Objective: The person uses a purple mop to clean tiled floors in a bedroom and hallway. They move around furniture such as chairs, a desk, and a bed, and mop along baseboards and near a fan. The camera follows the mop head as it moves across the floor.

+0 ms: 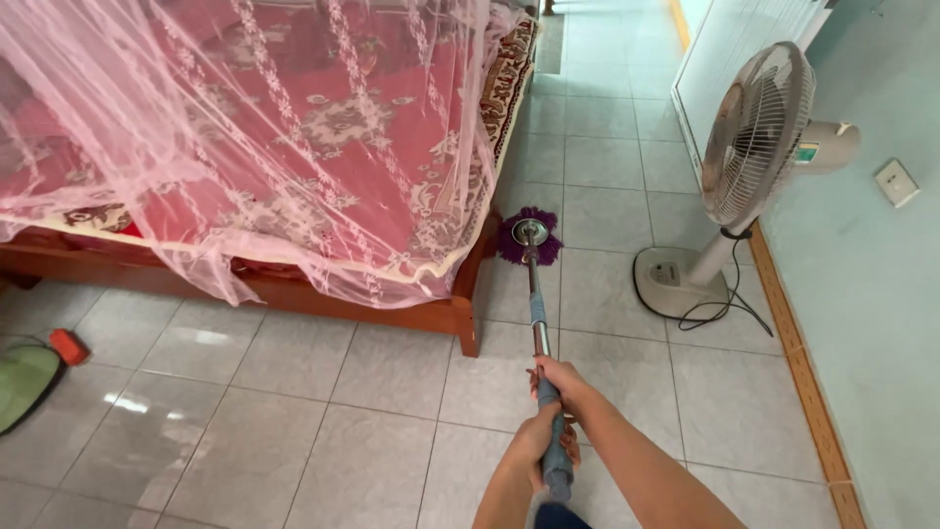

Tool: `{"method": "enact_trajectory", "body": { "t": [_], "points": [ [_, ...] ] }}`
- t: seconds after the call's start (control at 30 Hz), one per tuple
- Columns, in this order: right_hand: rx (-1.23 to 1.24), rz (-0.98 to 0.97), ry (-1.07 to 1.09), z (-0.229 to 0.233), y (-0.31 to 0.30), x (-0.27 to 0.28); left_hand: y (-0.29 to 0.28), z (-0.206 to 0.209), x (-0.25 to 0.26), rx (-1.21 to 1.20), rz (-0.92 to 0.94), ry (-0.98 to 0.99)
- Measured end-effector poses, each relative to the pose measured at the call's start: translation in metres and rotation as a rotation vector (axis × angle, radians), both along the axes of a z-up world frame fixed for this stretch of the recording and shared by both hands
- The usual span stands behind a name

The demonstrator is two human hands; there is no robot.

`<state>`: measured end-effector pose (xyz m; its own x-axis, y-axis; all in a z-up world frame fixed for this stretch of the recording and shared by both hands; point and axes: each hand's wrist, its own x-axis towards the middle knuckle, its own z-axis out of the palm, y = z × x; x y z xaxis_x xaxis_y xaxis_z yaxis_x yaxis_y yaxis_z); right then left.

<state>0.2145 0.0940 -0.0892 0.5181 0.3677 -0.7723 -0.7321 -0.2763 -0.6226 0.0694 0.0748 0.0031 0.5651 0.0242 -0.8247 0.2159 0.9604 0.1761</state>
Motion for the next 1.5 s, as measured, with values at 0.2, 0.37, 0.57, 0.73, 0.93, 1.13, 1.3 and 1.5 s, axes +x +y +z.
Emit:
{"method": "enact_trajectory", "body": {
  "t": [0.2,0.37,0.57,0.73,0.93,1.13,1.3,1.5],
  "points": [
    [0.053,-0.013,0.077,-0.05,0.063,0.104,0.061,-0.03,0.088,-0.059,0.049,-0.072],
    [0.059,-0.006,0.076,-0.058,0.1,0.197,0.093,-0.011,0.175,-0.024,0.031,-0.047],
    [0.013,0.032,0.023,-0.019,0.135,0.272,0.13,0.001,0.266,-0.039,0.045,0.01],
    [0.028,-0.013,0.074,0.02,0.163,0.312,0.164,-0.003,0.321,-0.032,0.047,0.041],
    [-0.05,0.031,0.035,-0.019,0.208,0.39,0.204,-0.002,0.387,-0.023,0.013,0.064],
    [-0.068,0.111,-0.044,-0.038,0.262,0.469,0.255,-0.007,0.458,-0.004,0.08,0.068],
    [0.11,0.026,0.279,-0.06,0.323,0.546,0.317,-0.037,0.526,-0.007,0.137,-0.052],
    [0.004,0.259,0.046,-0.045,0.374,0.6,0.378,-0.013,0.59,0.015,0.117,0.035]
  ]
}}
